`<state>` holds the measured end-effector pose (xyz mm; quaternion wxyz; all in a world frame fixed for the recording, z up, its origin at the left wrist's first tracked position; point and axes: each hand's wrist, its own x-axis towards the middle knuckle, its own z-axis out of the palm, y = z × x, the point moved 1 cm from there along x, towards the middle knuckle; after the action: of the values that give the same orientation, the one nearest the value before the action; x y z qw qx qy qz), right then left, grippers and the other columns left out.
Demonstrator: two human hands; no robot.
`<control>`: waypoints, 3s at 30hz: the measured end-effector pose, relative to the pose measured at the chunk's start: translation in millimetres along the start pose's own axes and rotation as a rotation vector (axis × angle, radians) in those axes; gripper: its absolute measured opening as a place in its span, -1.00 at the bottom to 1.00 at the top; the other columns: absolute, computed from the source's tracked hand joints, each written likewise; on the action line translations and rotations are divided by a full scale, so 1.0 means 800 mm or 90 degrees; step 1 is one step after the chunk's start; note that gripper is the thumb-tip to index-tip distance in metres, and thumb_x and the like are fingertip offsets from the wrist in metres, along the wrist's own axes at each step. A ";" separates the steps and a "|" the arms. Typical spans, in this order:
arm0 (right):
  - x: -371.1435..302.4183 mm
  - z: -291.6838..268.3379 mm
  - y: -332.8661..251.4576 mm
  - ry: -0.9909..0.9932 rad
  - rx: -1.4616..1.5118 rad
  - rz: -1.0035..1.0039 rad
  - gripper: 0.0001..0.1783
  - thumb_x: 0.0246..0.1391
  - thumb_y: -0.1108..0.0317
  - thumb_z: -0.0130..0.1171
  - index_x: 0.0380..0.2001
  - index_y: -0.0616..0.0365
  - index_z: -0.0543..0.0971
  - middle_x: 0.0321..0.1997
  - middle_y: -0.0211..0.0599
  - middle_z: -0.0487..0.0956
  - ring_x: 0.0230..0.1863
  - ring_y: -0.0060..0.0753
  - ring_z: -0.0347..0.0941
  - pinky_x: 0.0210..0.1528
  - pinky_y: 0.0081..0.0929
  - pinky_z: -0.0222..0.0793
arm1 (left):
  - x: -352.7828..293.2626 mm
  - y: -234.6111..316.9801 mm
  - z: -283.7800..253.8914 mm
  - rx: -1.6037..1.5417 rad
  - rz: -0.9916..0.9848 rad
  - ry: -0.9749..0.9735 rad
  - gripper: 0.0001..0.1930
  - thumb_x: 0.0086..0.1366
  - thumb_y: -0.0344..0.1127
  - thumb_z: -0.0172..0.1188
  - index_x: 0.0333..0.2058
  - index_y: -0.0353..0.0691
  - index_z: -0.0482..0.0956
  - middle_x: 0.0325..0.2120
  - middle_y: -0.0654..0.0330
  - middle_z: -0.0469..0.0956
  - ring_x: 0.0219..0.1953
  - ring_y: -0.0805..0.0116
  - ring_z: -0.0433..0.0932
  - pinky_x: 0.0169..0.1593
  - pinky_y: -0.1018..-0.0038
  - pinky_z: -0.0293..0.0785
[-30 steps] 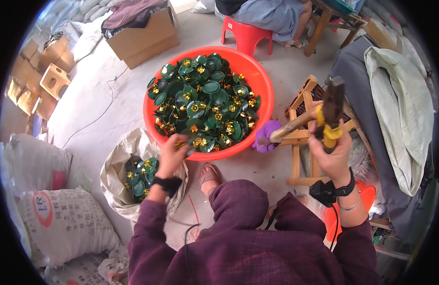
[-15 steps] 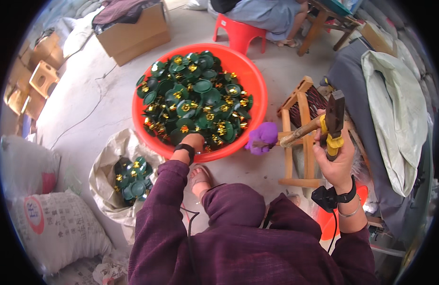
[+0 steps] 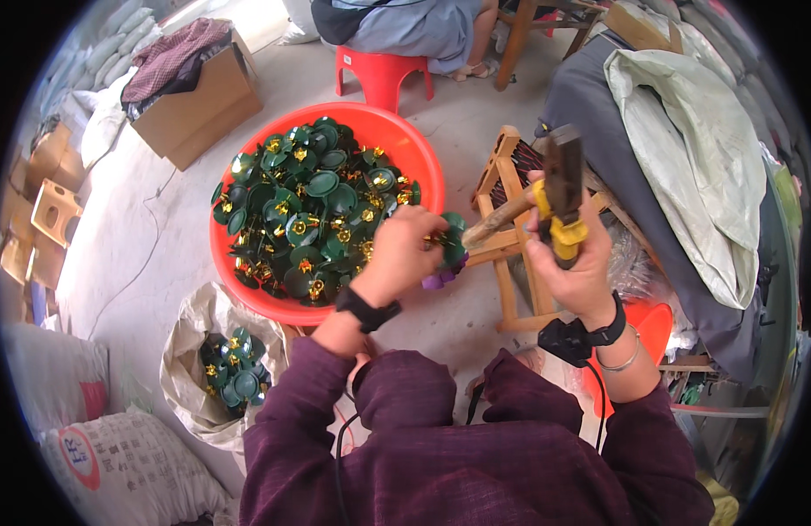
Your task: Using pliers to press and assemble small green and yellow plastic parts together.
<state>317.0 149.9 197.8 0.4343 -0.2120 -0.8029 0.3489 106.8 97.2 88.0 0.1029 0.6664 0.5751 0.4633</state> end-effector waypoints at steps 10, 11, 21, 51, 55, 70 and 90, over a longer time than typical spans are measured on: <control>-0.001 0.030 0.038 -0.123 -0.123 -0.129 -0.34 -0.35 0.65 0.26 -0.01 0.27 0.43 0.12 -0.02 0.34 0.11 -0.03 0.36 0.12 -0.33 0.33 | -0.002 -0.002 0.047 -0.001 -0.062 0.016 -0.69 -0.11 -0.40 0.33 -0.29 -0.15 0.60 -0.43 0.17 0.54 -0.31 0.11 0.42 -0.21 0.24 0.33; -0.002 0.033 0.039 -0.131 -0.110 -0.113 -0.35 -0.34 0.66 0.27 -0.01 0.26 0.43 0.12 -0.02 0.33 0.09 -0.05 0.39 0.09 -0.35 0.37 | -0.002 -0.001 0.050 -0.002 -0.061 0.016 -0.69 -0.11 -0.40 0.33 -0.29 -0.15 0.60 -0.43 0.17 0.54 -0.31 0.11 0.42 -0.21 0.24 0.33; 0.037 -0.033 -0.026 -0.072 -0.277 -0.136 -0.40 -0.35 0.62 0.19 -0.07 0.24 0.43 -0.14 -0.15 0.49 -0.25 -0.24 0.48 -0.24 -0.47 0.41 | -0.012 -0.021 0.067 0.005 0.015 0.060 -0.87 0.17 -0.19 0.20 -0.39 -0.08 0.55 -0.31 0.30 0.54 -0.11 0.17 0.36 -0.10 0.27 0.15; -0.018 -0.006 0.026 -0.079 -0.005 0.054 -0.45 -0.15 0.66 0.09 0.03 0.28 0.42 0.05 -0.14 0.35 -0.03 -0.38 0.39 0.04 -0.49 0.32 | -0.290 -0.097 -0.204 0.558 -0.440 -0.040 -0.65 -0.06 -0.30 0.28 -0.20 -0.09 0.65 -0.32 0.06 0.59 -0.22 0.09 0.52 -0.12 0.29 0.44; -0.025 -0.008 0.030 -0.080 -0.013 0.089 -0.49 -0.10 0.67 0.08 0.02 0.29 0.41 0.03 -0.19 0.37 -0.23 -0.55 0.42 -0.17 -0.59 0.40 | -0.243 -0.127 -0.188 0.451 -0.449 -0.036 -0.62 -0.03 -0.29 0.23 -0.15 -0.08 0.62 -0.28 0.01 0.59 -0.19 0.03 0.54 -0.07 0.24 0.46; -0.014 -0.031 0.026 -0.130 -0.162 -0.006 -0.39 -0.06 0.61 0.12 0.15 0.26 0.35 -0.17 -0.37 0.38 -0.25 -0.60 0.36 -0.23 -0.64 0.35 | -0.137 -0.209 -0.110 0.290 -0.452 0.117 -0.76 0.01 -0.40 0.22 -0.27 -0.11 0.60 -0.55 0.13 0.59 -0.47 0.20 0.60 -0.35 0.36 0.50; 0.004 0.045 0.030 -0.194 -0.067 -0.123 -0.39 -0.35 0.70 0.20 -0.06 0.24 0.43 -0.03 -0.13 0.32 -0.01 -0.11 0.36 -0.04 -0.36 0.39 | 0.002 -0.004 0.030 0.091 -0.007 -0.097 -0.74 -0.08 -0.29 0.30 -0.34 -0.13 0.55 -0.43 0.11 0.57 -0.39 0.07 0.56 -0.41 0.22 0.44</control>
<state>285.6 154.8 168.0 0.3277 -0.1007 -0.8931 0.2913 122.6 109.4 73.7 0.1009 0.7024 0.6007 0.3683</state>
